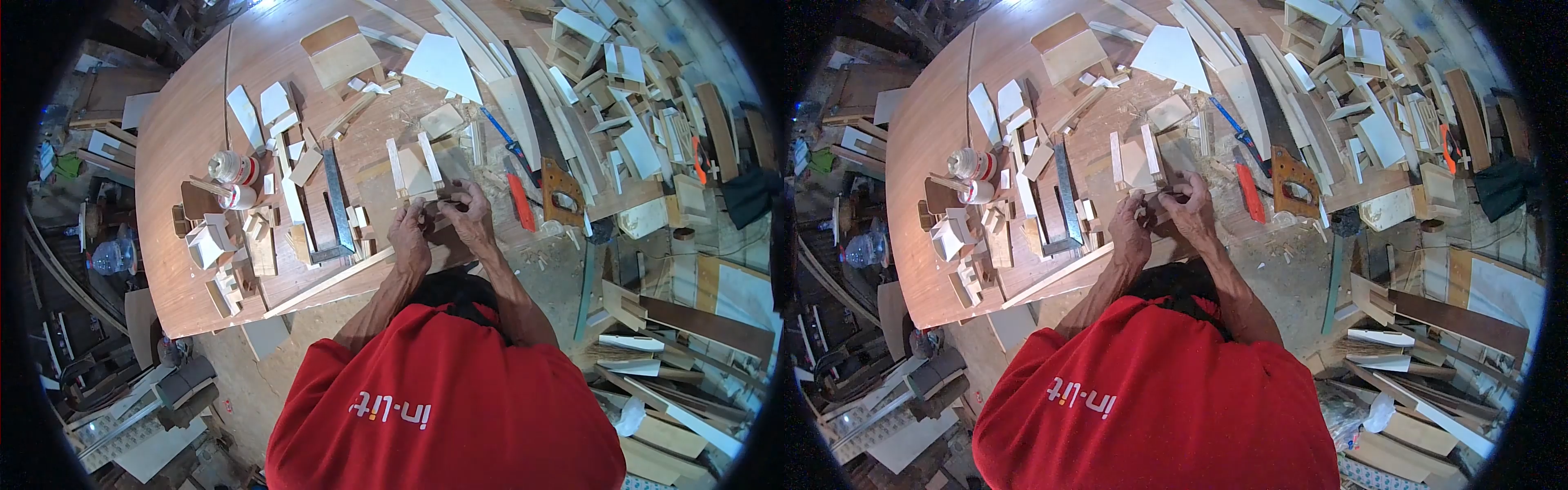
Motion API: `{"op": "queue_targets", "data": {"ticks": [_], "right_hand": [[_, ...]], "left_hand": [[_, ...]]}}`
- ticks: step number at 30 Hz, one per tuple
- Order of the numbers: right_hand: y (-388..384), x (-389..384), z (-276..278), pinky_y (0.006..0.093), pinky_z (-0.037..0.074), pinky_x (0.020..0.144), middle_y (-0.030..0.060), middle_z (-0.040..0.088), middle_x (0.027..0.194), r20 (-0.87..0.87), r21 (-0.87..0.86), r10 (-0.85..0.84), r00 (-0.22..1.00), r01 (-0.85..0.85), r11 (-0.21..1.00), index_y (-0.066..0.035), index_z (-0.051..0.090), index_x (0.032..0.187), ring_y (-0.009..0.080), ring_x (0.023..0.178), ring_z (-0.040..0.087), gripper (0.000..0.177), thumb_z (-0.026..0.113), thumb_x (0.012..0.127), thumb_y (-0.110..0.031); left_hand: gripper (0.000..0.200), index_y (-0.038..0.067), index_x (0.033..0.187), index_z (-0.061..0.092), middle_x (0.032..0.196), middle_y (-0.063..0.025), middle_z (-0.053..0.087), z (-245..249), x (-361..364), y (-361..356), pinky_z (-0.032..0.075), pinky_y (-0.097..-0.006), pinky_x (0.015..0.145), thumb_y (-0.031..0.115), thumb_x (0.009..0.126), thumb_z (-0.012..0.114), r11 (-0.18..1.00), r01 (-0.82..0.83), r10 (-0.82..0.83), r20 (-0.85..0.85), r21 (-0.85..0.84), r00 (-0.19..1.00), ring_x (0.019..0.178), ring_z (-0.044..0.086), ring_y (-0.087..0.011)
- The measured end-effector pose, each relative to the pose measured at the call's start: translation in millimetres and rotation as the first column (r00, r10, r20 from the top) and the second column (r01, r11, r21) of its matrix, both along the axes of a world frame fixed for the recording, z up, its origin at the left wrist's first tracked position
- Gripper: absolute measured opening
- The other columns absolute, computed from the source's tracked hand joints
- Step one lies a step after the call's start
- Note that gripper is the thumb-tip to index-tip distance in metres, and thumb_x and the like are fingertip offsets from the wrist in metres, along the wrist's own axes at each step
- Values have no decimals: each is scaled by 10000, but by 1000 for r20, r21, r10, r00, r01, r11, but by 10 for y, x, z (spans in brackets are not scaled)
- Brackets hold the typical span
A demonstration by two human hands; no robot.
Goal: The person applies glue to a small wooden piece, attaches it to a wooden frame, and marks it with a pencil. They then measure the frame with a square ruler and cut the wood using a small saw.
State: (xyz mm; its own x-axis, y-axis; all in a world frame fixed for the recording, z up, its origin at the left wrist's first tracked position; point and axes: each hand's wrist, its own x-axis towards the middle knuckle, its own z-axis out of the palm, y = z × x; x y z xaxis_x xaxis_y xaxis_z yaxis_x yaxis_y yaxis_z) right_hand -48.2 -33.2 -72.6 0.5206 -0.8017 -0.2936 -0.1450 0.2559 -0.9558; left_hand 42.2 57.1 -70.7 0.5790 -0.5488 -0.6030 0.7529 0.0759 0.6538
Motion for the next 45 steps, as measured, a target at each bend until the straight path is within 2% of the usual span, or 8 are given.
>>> {"op": "queue_targets", "data": {"ticks": [2,10,14,16,20,22,28,45], "right_hand": [[-36,-57,-48,313,513,762,142,676,953,-142,-213,-64,988,33,976,31,496,1219,218,847,654,500,690,785,-124],[-300,-609,-76,332,510,689,129,683,814,-385,-304,-232,893,114,946,-19,633,1038,213,726,663,260,630,819,-159],[-382,-995,-69,398,504,660,125,685,803,-517,-571,-436,736,83,817,-83,659,952,291,725,667,179,604,834,-205],[-399,-1098,-79,436,497,655,116,683,786,-661,-630,-514,546,-31,776,-90,660,937,305,736,666,178,596,845,-228],[-507,-1080,-32,464,494,660,127,671,736,-707,-643,-496,504,-169,747,-88,663,922,339,743,661,197,603,838,-256],[-555,-1004,61,467,501,676,147,671,809,-888,-432,-298,350,-414,801,-63,649,961,347,790,663,265,612,824,-286],[-559,-905,-83,455,504,805,212,635,1037,-916,-367,-244,318,-416,832,0,597,1047,353,955,635,413,629,780,-313],[-1147,-815,66,455,520,725,173,642,934,-839,-505,-272,471,-486,713,-34,656,887,363,857,650,204,614,759,-188]], "left_hand": [[123,109,933,568,804,-3,543,22,3,3,438,-293,618,195,888,645,999,8,-8,0,31,1000,693,542,-132],[177,117,764,553,646,35,481,136,-19,-55,375,-215,489,173,856,694,995,-90,89,20,39,996,552,486,-74],[142,112,794,581,660,32,502,60,8,-33,390,-219,500,171,855,695,994,-103,102,26,38,994,577,516,-82],[145,120,786,576,668,29,515,105,4,-36,395,-224,504,169,854,695,995,-93,93,25,24,995,579,518,-86],[151,124,778,571,666,26,518,95,18,-13,408,-235,528,166,853,695,996,-85,85,16,18,996,599,526,-88],[154,124,777,570,664,27,515,101,24,-11,414,-240,538,169,853,696,997,-76,76,12,12,997,607,528,-88],[141,125,889,555,831,7,520,12,74,47,436,-306,649,221,870,656,999,26,-28,47,44,999,742,538,-138],[170,150,774,557,674,46,492,97,77,31,422,-248,586,219,852,692,998,6,-8,39,58,999,610,512,-86]]}}
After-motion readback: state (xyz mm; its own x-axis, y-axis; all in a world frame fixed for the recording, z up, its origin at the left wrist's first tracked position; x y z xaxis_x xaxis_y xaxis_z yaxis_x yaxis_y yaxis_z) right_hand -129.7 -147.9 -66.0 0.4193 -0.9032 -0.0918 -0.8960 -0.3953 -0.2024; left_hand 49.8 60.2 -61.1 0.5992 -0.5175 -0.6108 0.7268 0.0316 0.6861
